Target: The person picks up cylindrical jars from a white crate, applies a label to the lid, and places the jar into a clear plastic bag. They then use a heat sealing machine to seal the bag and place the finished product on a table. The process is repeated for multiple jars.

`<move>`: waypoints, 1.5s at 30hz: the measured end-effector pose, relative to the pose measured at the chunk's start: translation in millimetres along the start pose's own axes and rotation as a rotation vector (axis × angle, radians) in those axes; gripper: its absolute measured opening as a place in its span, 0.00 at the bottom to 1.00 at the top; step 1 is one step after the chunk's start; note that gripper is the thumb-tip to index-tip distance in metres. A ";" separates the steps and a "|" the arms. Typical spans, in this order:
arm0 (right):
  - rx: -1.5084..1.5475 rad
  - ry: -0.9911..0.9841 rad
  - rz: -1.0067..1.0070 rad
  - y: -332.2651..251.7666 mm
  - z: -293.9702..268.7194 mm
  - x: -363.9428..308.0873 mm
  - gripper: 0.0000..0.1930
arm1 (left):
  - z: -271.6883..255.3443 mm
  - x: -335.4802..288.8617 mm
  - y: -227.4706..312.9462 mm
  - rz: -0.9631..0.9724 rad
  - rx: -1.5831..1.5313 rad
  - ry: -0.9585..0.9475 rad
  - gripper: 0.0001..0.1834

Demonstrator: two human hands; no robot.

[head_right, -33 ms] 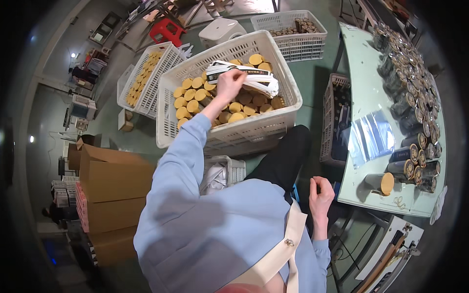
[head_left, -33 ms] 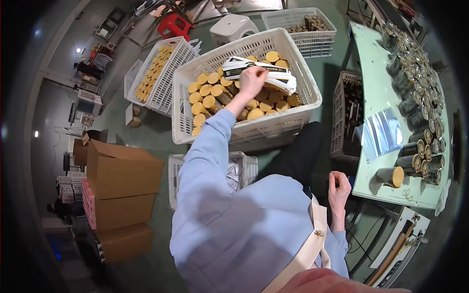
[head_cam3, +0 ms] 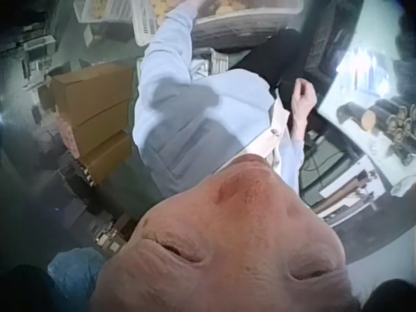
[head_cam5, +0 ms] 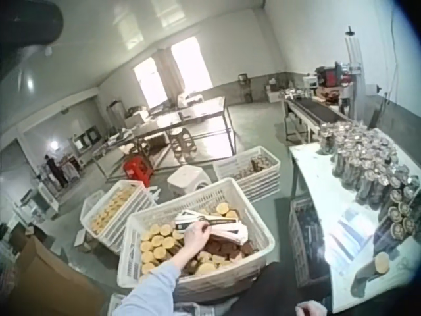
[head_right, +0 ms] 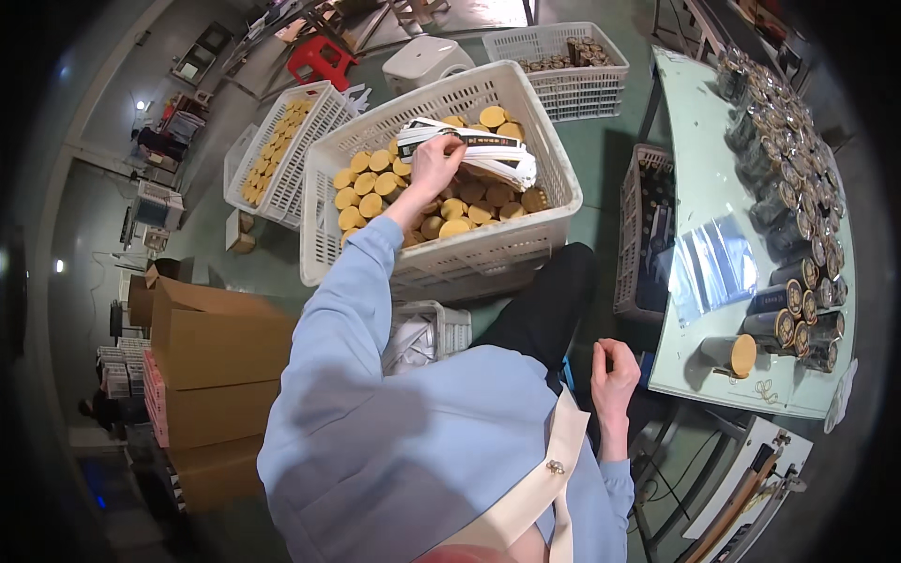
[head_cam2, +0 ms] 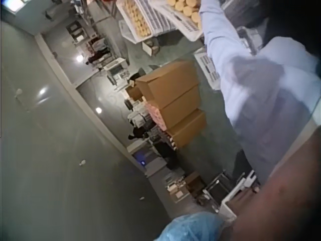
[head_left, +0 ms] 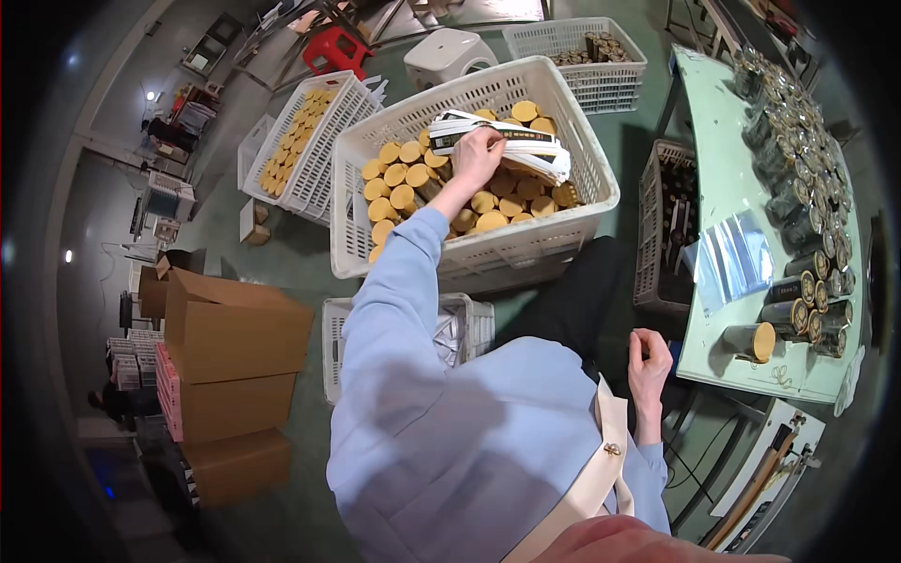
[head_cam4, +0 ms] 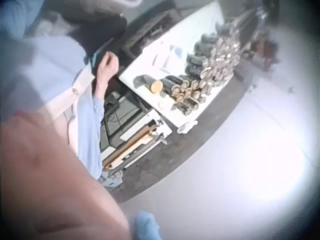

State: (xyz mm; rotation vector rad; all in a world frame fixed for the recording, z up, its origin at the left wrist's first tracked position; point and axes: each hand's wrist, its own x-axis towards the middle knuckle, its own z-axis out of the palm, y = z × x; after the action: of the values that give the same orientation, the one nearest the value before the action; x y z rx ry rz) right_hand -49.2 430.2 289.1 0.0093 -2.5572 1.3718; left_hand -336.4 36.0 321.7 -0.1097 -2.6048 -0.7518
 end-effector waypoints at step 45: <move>0.137 -0.137 0.333 -8.8 20.4 -12.9 0.05 | -43.2 11.4 62.0 0.604 -0.094 0.220 0.08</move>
State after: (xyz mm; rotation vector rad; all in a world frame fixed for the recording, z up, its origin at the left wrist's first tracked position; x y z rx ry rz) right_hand -39.8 407.2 282.8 -0.3239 -2.6584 1.7185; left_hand -318.7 65.6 389.9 -0.7562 -2.1489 -0.6157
